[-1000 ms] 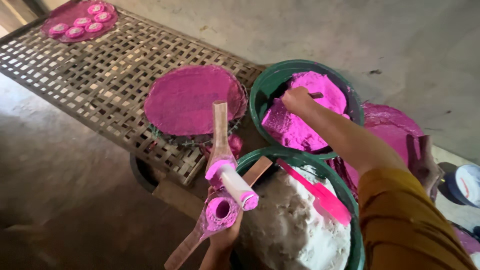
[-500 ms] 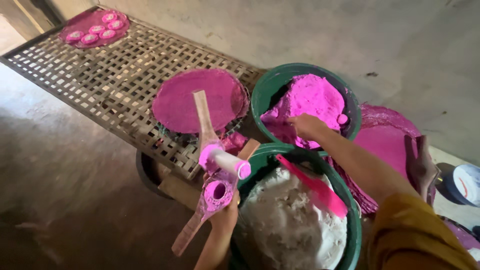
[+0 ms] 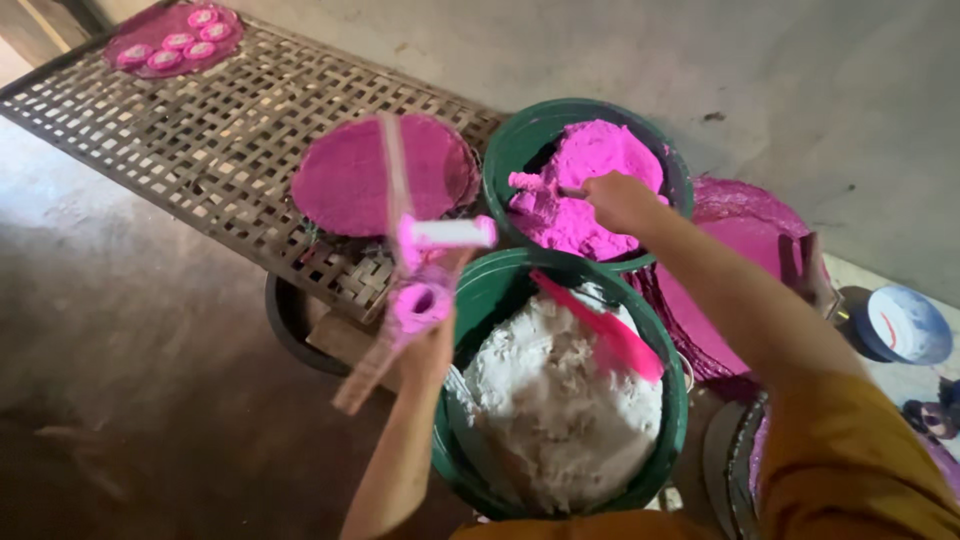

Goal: The person prepares and presses dough using a traditional wooden mold to create decorative food items. The person scoops white and pink flour mixtures into the mold and uses a press to extrude the dough onto woven trays.

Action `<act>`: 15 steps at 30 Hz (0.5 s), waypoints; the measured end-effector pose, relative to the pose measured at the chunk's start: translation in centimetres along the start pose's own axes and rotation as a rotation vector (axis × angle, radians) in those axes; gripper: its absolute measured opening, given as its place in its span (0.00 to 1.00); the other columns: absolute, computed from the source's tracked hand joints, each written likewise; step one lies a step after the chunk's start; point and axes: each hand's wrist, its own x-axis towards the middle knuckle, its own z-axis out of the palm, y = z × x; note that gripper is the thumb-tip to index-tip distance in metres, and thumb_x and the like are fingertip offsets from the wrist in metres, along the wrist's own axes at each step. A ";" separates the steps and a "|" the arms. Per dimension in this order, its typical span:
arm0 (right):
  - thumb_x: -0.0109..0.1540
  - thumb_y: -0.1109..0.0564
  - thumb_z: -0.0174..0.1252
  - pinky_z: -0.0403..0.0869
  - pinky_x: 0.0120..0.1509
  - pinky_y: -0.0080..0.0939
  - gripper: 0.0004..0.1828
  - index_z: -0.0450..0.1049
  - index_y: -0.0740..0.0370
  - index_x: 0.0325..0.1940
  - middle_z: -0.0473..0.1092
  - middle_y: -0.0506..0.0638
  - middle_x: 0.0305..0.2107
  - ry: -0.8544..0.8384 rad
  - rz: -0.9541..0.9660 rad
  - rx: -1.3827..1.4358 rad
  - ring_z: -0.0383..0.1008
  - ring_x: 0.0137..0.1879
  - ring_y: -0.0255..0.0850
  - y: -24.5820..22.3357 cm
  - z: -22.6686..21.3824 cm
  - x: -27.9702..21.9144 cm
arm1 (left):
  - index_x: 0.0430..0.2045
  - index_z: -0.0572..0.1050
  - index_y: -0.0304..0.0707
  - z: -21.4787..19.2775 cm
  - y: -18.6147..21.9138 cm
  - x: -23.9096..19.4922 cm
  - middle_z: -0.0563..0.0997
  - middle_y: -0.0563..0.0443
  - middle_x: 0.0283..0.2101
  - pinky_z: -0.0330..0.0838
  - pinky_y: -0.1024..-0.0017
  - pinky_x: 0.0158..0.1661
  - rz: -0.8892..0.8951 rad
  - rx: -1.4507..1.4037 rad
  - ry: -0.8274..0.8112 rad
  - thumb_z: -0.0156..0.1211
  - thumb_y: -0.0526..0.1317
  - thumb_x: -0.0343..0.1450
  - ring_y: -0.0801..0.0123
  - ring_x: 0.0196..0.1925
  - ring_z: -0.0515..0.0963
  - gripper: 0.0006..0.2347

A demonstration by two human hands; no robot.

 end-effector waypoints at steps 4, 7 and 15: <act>0.61 0.58 0.54 0.78 0.41 0.57 0.11 0.82 0.63 0.38 0.78 0.62 0.34 0.074 0.093 -0.209 0.81 0.40 0.57 -0.5 6.4 5.7 | 0.52 0.73 0.32 0.9 1.8 -0.4 0.80 0.39 0.49 0.73 0.60 0.53 0.157 0.078 0.042 0.62 0.42 0.73 0.51 0.52 0.80 0.16; 0.58 0.59 0.55 0.78 0.40 0.57 0.10 0.82 0.62 0.34 0.78 0.61 0.33 0.100 0.020 -0.213 0.81 0.39 0.57 -0.8 9.1 9.6 | 0.52 0.73 0.33 0.6 2.6 1.0 0.80 0.39 0.50 0.73 0.60 0.53 0.183 0.084 0.067 0.62 0.42 0.72 0.51 0.52 0.80 0.17; 0.54 0.59 0.58 0.77 0.47 0.57 0.10 0.81 0.62 0.36 0.78 0.61 0.35 -0.114 -0.131 -0.184 0.79 0.44 0.59 1.0 9.9 8.2 | 0.54 0.73 0.34 0.1 2.7 2.0 0.80 0.39 0.51 0.74 0.61 0.52 0.210 0.124 0.086 0.64 0.42 0.72 0.52 0.53 0.80 0.18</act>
